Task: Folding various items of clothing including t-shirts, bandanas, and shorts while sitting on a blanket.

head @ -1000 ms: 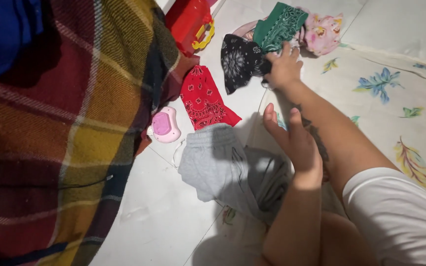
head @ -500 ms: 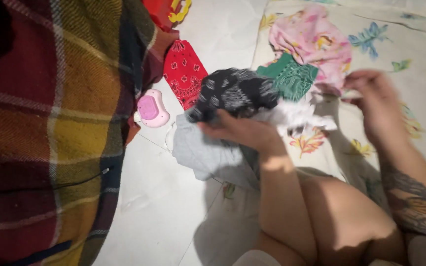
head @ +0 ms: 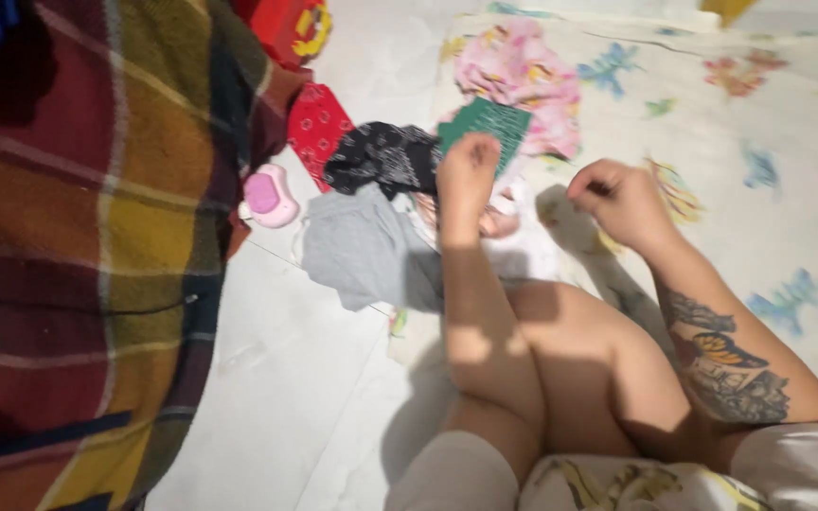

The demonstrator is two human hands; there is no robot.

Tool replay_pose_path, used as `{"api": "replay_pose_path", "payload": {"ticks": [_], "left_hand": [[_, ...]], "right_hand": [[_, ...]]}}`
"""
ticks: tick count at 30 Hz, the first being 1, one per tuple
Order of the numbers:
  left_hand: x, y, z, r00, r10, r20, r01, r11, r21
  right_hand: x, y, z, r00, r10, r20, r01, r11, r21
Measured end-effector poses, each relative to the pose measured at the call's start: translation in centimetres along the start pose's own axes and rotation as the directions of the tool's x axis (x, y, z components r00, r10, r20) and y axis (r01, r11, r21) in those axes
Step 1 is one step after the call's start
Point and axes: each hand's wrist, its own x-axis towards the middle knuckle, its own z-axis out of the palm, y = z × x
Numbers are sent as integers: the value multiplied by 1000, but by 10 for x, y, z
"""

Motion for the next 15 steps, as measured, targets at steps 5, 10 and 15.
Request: {"api": "replay_pose_path", "payload": {"ticks": [5,10,15], "left_hand": [[-42,31,20,799,-427,424,-35,670,742],[-38,-12,28,839,-500,215,-106,238,965],[-59,30,41,970,-142,196,-114,444,889]], "right_hand": [[-79,3,-31,991,72,-113,-55,987,152],[-158,53,-22,972,213,98,-233,926,296],[-191,22,-57,977,212,25,-213,970,117]]}}
